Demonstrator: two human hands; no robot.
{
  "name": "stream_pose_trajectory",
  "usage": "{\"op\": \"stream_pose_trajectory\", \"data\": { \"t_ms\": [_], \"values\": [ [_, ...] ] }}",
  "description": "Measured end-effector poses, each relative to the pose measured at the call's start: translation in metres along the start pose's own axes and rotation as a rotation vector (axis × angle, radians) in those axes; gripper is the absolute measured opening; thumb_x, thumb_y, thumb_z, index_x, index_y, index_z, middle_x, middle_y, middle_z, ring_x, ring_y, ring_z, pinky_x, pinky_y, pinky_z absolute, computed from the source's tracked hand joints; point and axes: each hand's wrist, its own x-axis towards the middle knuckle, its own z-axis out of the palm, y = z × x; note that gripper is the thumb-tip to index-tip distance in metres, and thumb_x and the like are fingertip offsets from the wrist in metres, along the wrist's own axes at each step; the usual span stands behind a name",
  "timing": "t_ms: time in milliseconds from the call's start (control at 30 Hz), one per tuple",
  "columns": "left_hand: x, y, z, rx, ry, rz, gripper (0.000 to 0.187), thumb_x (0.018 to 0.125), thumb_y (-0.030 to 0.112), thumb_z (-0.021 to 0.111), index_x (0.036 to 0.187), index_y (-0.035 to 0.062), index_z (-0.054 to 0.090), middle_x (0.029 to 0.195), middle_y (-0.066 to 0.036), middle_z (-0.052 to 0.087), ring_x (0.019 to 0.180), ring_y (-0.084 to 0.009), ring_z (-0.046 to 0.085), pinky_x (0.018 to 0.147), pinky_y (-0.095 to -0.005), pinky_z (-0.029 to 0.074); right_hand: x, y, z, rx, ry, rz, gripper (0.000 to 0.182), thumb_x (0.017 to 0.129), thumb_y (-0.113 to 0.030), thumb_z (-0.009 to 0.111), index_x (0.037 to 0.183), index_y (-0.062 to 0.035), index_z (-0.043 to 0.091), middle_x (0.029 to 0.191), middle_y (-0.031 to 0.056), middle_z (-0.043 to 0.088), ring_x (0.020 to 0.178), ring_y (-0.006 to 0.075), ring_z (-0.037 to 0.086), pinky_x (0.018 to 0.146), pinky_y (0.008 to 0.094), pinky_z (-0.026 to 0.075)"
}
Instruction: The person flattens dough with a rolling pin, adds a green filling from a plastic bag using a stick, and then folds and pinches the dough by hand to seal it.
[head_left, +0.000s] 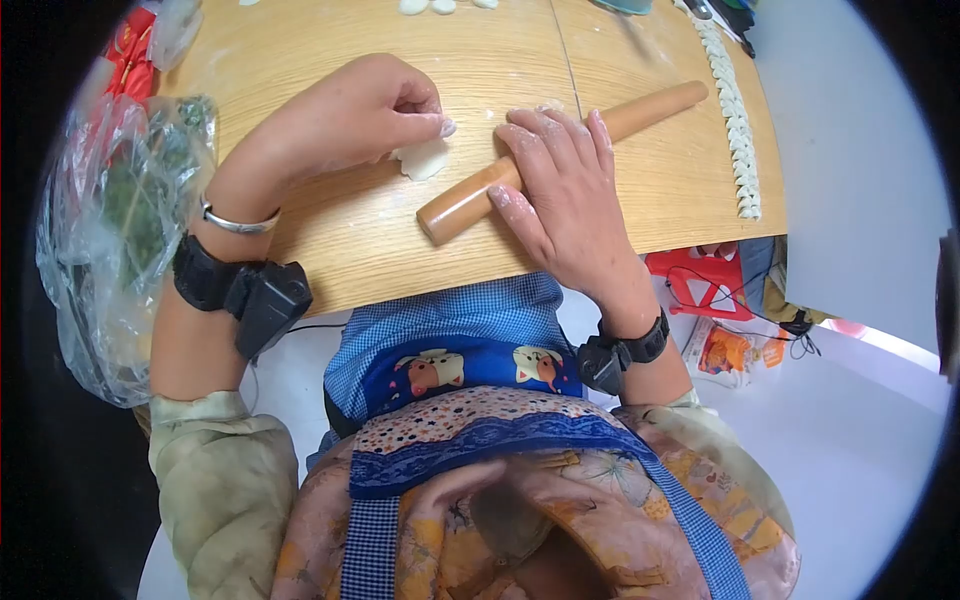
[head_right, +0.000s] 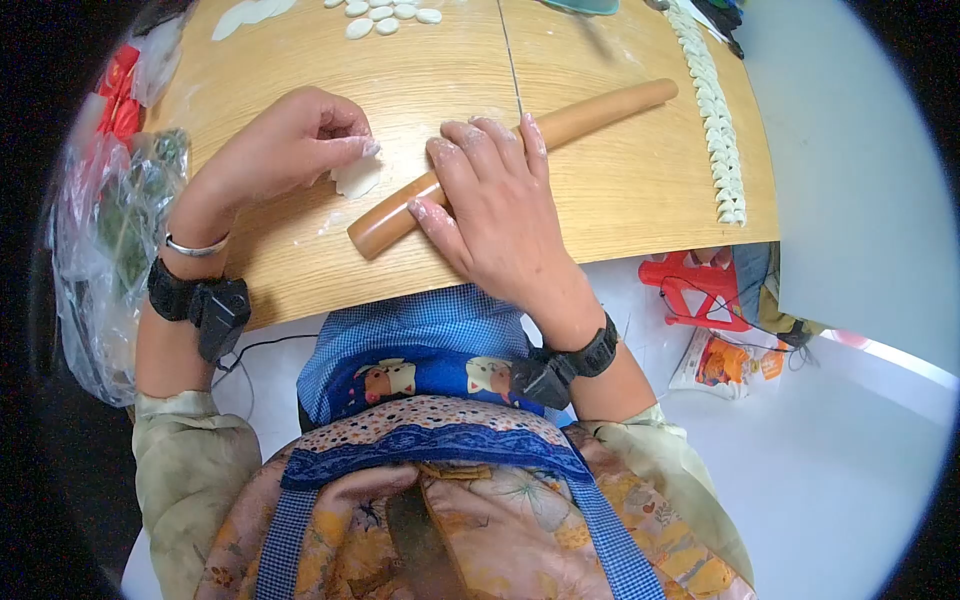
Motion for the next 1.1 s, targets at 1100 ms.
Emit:
{"op": "stream_pose_trajectory", "data": {
  "t_ms": [1100],
  "values": [
    [0.0,-0.003,-0.003,0.036,-0.013,0.149,0.009,0.077,0.008,0.067,0.081,0.0011,0.061,0.066,0.001,0.053,0.062,-0.0074,0.048,0.058,-0.0255,0.041,-0.007,0.001,-0.002,-0.002,-0.037,0.015,0.054,0.094,-0.039,0.058,0.135,-0.0052,0.053,0.137,0.0161,0.051,0.136,0.0367,0.04,0.118,0.0569,0.019]
  ]
}}
